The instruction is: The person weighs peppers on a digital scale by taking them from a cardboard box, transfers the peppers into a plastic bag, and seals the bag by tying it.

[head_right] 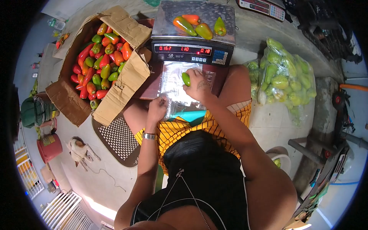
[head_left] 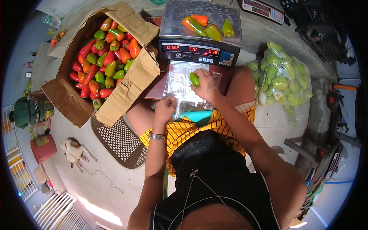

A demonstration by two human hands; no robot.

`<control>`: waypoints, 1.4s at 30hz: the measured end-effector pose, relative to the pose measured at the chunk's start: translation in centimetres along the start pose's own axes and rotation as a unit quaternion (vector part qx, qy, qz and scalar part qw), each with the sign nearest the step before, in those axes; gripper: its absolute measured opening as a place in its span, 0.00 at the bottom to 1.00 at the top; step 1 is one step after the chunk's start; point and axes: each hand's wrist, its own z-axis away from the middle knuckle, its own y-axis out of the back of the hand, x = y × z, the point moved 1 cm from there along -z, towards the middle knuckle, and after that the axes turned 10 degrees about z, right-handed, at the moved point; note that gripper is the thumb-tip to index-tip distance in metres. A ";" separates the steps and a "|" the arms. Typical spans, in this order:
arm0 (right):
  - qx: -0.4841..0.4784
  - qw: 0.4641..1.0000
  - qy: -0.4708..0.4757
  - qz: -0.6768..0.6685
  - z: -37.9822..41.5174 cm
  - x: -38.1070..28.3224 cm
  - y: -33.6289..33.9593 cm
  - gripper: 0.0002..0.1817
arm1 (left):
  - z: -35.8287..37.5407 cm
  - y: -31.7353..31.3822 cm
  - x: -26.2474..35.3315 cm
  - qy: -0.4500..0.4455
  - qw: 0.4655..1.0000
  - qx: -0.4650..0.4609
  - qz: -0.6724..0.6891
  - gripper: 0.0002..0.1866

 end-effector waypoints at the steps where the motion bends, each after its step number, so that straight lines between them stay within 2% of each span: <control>1: -0.002 1.000 0.007 0.015 0.0 -0.3 -0.1 0.30 | 0.0 0.0 0.2 0.011 1.000 -0.004 -0.004 0.09; 6: 0.021 0.998 0.014 0.060 0.1 -1.1 0.6 0.28 | 0.2 0.3 1.4 0.022 0.999 -0.012 -0.020 0.10; 9: 0.057 0.998 0.006 0.034 -0.4 -1.1 2.4 0.29 | 0.1 0.4 1.2 0.047 0.998 -0.030 -0.028 0.12; 12: 0.215 0.975 0.040 0.030 -1.8 0.4 5.2 0.28 | 0.0 0.4 1.1 0.040 0.998 -0.033 -0.032 0.12; 14: 0.316 0.943 0.029 0.097 -3.9 1.1 8.4 0.26 | 0.1 0.5 1.5 0.018 0.998 -0.029 -0.061 0.13; 17: 0.360 0.914 0.033 0.182 -7.1 2.0 13.2 0.26 | 0.1 0.3 1.5 -0.009 0.999 -0.002 -0.041 0.09; 20: 0.327 0.924 0.048 0.190 -9.6 4.1 13.9 0.32 | 0.2 0.4 2.2 0.003 0.999 -0.008 -0.040 0.09; 23: 0.218 0.948 -0.024 0.232 -10.6 4.5 13.6 0.35 | 0.0 0.2 0.7 0.004 1.000 -0.010 -0.012 0.09; 26: 0.206 0.960 -0.027 0.189 -11.4 6.2 12.2 0.33 | 0.3 0.2 0.9 -0.017 1.000 0.004 -0.013 0.09; 35: 0.291 0.955 -0.046 0.042 -10.7 6.5 11.9 0.25 | 0.2 0.2 0.8 0.000 1.000 -0.006 -0.002 0.09; 38: 0.338 0.941 -0.028 0.022 -8.7 4.3 12.8 0.25 | 0.3 0.2 0.8 -0.023 0.999 0.006 -0.021 0.09; 41: 0.219 0.976 0.011 -0.011 -4.7 -1.2 11.8 0.25 | -0.2 0.0 -0.4 -0.009 1.000 -0.008 -0.020 0.08; 42: 0.188 0.980 0.059 -0.001 -3.4 -2.4 10.5 0.25 | -0.2 0.0 -0.2 -0.014 0.999 -0.008 -0.032 0.08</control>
